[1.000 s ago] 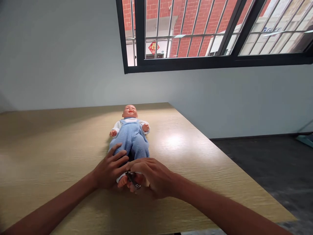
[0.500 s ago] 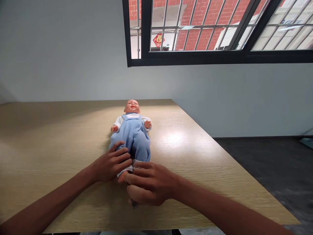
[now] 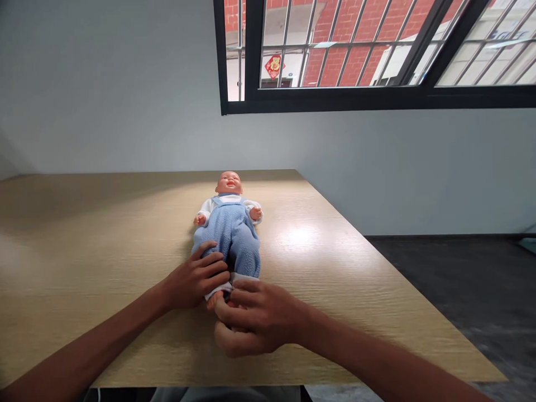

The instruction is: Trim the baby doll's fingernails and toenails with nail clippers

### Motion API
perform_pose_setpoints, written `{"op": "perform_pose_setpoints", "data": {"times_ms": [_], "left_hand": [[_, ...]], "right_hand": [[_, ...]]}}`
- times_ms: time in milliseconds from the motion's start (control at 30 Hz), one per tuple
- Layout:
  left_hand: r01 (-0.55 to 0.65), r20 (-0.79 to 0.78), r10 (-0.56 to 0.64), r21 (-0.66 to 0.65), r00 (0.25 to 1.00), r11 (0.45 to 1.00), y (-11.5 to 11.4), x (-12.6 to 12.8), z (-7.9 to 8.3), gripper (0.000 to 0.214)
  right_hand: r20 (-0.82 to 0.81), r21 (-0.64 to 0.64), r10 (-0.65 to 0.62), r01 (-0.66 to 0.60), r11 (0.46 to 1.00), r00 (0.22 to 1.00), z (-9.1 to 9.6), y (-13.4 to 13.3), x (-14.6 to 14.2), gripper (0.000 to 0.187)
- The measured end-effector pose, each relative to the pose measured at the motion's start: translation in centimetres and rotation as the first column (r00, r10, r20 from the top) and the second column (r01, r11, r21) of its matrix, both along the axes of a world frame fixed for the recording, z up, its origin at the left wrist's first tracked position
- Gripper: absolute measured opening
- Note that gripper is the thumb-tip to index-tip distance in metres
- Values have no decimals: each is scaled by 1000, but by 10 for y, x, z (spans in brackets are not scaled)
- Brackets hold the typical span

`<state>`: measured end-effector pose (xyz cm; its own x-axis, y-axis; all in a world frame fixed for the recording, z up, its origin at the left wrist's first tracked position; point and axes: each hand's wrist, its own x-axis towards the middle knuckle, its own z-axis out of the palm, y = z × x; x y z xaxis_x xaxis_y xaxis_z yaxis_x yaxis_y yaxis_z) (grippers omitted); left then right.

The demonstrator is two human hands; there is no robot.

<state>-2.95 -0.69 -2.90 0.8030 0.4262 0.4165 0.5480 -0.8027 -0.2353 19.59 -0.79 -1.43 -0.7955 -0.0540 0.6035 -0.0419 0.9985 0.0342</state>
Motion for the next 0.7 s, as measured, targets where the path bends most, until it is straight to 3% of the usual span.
{"op": "perform_pose_setpoints", "data": {"times_ms": [200,300,467,533,700], "left_hand": [[7,7,-7,-16,1000,1000,0,-1,0,20],[28,28,-26,-48,999,998,0,-1,1,19],[34,52,-31,-53,998,998,-1,-2,3,19],[27,54,-24,-44,998,999,-1,-2,2,14],[24,55,-21,-54,998,998,-1,-1,0,14]], "right_hand": [[-3,-4,21,-21,1000,1000,-1,2,1,36],[-118,66,36,-28,997,992,-2,10,4,31],[-353,90,-94,134,987,931,-7,18,10,26],[-337,77,-124,158,984,933,-7,17,10,24],[-285,98,-43,74,992,957,-1,8,8,28]]}}
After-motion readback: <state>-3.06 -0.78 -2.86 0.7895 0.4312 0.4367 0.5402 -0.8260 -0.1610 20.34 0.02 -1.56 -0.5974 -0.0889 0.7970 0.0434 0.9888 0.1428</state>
